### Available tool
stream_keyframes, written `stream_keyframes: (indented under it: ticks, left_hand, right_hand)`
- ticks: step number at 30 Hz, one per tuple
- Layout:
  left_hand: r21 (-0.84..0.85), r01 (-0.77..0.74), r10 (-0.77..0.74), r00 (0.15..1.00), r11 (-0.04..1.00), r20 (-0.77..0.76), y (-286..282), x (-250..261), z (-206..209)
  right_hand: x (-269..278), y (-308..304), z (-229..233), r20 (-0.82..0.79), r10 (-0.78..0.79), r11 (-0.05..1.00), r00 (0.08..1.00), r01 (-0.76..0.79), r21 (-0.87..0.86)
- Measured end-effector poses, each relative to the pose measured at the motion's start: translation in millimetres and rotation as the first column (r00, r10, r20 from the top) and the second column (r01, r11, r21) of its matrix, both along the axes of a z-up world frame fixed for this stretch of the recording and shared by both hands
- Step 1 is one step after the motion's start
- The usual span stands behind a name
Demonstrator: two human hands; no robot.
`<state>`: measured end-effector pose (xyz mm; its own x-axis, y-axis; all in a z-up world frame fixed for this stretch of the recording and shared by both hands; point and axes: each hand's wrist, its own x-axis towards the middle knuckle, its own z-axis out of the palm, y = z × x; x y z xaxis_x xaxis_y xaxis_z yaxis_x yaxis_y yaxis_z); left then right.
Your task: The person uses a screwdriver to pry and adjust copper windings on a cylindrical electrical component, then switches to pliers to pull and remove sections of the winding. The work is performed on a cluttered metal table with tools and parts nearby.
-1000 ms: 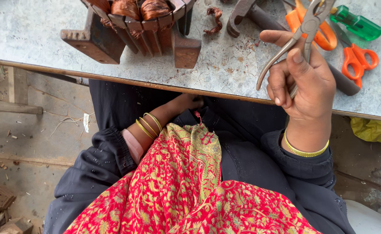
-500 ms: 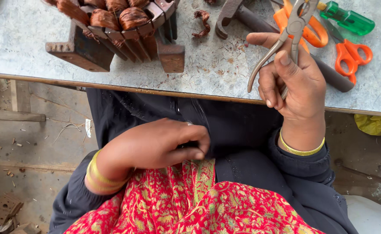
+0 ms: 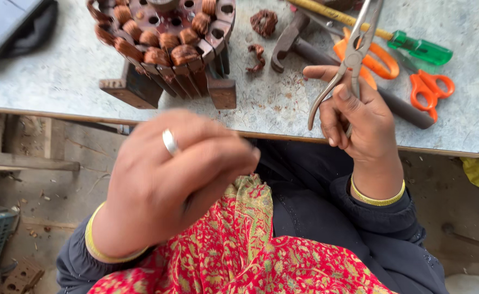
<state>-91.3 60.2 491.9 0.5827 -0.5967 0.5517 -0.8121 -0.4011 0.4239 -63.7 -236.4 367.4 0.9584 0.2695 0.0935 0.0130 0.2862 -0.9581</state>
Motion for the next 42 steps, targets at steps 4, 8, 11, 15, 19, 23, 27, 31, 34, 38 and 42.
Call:
stream_keyframes:
  ticks: [4, 8, 11, 15, 19, 23, 27, 31, 34, 38, 42]
  left_hand:
    - [0.042, -0.128, 0.107, 0.94, 0.991, 0.325, -24, 25, 2]
    - [0.155, -0.271, 0.149, 0.829, 0.95, 0.539, -51, 74, -15]
    - [0.25, -0.455, 0.219, 0.753, 0.855, 0.621, -74, 108, -30]
    - [0.318, -0.613, 0.28, 0.681, 0.723, 0.677, -92, 139, -41]
    - [0.307, -0.638, 0.311, 0.669, 0.706, 0.675, -95, 146, -40]
    - [0.29, -0.616, 0.317, 0.686, 0.732, 0.655, -90, 134, -27]
    - [0.124, -0.386, 0.277, 0.817, 0.914, 0.505, -58, 121, 1]
    - [0.093, -0.406, 0.34, 0.853, 0.909, 0.395, 9, 128, 33]
    - [0.006, -0.248, 0.242, 0.949, 0.969, 0.201, 46, 151, 37]
    - [0.026, -0.187, 0.188, 0.98, 0.982, -0.063, 70, 166, 10]
    - [-0.053, -0.097, 0.082, 0.967, 0.994, -0.242, 70, 174, -22]
  right_hand:
    - [4, 1, -2, -0.017, 0.016, 0.999, 1.0, -0.015, 0.048]
    - [6, -1, -3, -0.048, 0.021, 0.999, 0.999, -0.019, 0.036]
    - [7, -1, -2, -0.068, 0.044, 0.999, 0.997, -0.041, 0.036]
    - [6, 0, 1, -0.056, 0.052, 0.999, 0.997, -0.052, 0.001]
    - [6, -1, 3, -0.054, 0.07, 0.997, 0.996, -0.071, -0.008]
    - [6, -1, 0, -0.054, 0.06, 0.998, 0.997, -0.06, 0.007]
    - [6, -2, -6, -0.052, 0.059, 0.998, 0.997, -0.058, 0.016]
    - [9, -2, -5, -0.056, 0.094, 0.995, 0.994, -0.095, -0.02]
    - [7, 1, -1, -0.062, 0.139, 0.98, 0.988, -0.146, -0.136]
    - [-4, 6, 11, -0.164, 0.24, 0.902, 0.957, -0.282, -0.326]
    - [-6, 21, 35, -0.221, 0.378, 0.768, 0.899, -0.438, -0.468]
